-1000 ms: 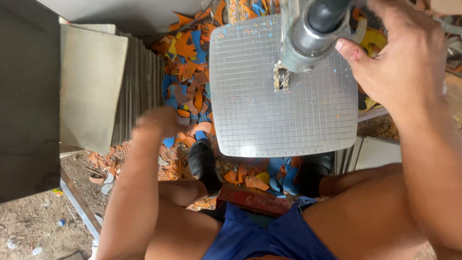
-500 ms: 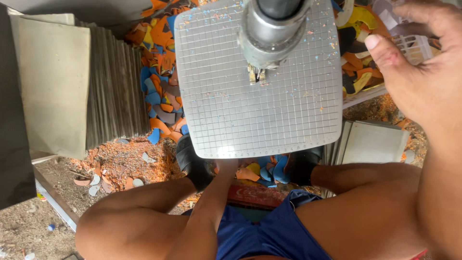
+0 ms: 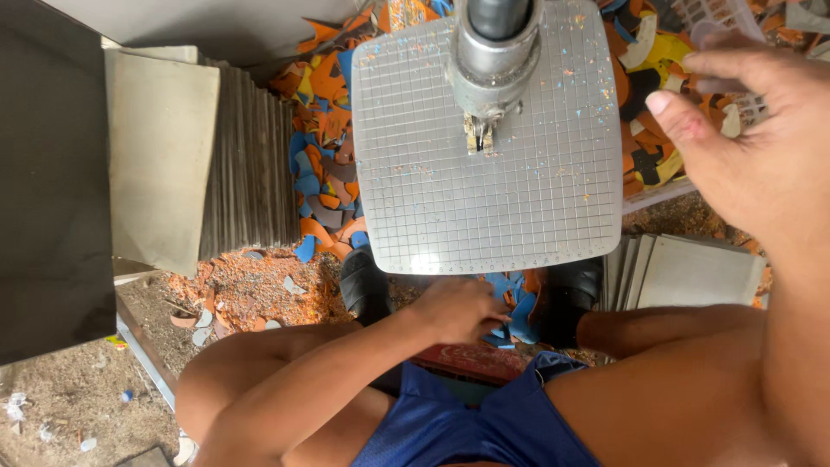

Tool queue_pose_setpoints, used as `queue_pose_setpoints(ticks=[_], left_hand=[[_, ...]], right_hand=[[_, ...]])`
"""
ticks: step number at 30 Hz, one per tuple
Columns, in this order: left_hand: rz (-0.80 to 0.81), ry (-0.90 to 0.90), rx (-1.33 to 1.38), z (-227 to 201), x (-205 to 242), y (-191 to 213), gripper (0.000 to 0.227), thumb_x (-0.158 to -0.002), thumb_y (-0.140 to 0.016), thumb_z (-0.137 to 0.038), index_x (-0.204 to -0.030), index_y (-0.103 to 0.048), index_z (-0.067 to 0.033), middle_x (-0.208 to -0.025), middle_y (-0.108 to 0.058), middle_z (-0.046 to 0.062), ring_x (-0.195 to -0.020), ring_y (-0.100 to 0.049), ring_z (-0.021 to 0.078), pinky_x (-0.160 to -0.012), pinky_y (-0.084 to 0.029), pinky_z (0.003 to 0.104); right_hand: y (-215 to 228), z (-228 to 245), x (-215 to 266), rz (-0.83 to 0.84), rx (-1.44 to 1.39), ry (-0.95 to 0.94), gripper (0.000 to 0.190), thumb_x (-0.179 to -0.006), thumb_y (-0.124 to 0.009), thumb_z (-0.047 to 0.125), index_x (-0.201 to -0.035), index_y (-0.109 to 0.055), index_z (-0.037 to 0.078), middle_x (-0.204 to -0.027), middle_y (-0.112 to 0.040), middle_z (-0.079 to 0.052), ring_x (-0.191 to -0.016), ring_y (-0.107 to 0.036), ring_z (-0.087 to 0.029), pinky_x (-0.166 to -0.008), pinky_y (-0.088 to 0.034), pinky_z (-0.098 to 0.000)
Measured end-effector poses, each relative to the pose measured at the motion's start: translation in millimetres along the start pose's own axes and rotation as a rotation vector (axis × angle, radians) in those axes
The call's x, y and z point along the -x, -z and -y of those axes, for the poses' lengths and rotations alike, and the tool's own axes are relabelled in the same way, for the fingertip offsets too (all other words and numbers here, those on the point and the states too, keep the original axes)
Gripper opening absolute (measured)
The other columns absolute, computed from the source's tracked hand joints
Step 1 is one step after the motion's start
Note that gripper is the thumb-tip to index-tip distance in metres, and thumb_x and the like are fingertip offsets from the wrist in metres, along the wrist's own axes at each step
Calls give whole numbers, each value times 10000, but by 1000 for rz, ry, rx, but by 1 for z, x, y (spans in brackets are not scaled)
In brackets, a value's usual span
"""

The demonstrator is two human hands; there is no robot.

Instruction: The person uses a vertical cutting machine to trim small blue and brown rubber pieces on a gridded cutting mat. They feed each piece under the blade, guide it with both hands, and remove the trimmed piece before repeating the process.

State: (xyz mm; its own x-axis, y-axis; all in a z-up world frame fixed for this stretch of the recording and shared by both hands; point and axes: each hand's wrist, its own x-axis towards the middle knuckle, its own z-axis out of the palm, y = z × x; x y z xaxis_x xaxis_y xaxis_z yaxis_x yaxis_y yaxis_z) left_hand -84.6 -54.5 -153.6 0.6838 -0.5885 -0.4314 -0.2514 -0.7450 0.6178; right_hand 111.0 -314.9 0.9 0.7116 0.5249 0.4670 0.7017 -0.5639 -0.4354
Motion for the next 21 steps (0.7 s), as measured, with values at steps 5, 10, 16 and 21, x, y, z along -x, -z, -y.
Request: queue_pose_setpoints(ticks=[5,10,16,21], left_hand=[[-391,-292,314,-70,62,91,127,-958,-745,-182,-1070,-735,-124,-984,-722,74,-904,-725,276,-797,-596,401],[-729,-353,200,-71,85,144,182,-931,-756,-96,-1107,-719,-129,-1201,-749,63,-1079,-746,267,-912,-627,377],[-1000,-260,-348,-42,85,184,455,-813,-772,-183,-1255,-705,-97,-1369,-578,230,-1218,-619,414,-1058,-473,540],[-904,42,-139,-38,104,189,442,-935,-742,-230,-1347,-676,-85,-1500,-584,209,-1268,-630,375,-1086,-495,477]], right_hand=[[3,24,-12,-31,-4,-43,290,-1055,-807,70,-1240,-687,-118,-1262,-703,-268,-1099,-721,-281,-989,-580,-377],[10,48,-23,-13,131,-71,296,-1018,-847,139,-1198,-740,-70,-1151,-744,-215,-1010,-742,-264,-898,-586,-347],[9,76,-33,58,176,-164,332,-936,-859,231,-1154,-776,-5,-1155,-761,-146,-862,-741,-271,-739,-581,-364],[5,76,-33,181,172,-164,341,-877,-845,268,-1098,-780,16,-1203,-756,-124,-866,-744,-271,-767,-587,-377]])
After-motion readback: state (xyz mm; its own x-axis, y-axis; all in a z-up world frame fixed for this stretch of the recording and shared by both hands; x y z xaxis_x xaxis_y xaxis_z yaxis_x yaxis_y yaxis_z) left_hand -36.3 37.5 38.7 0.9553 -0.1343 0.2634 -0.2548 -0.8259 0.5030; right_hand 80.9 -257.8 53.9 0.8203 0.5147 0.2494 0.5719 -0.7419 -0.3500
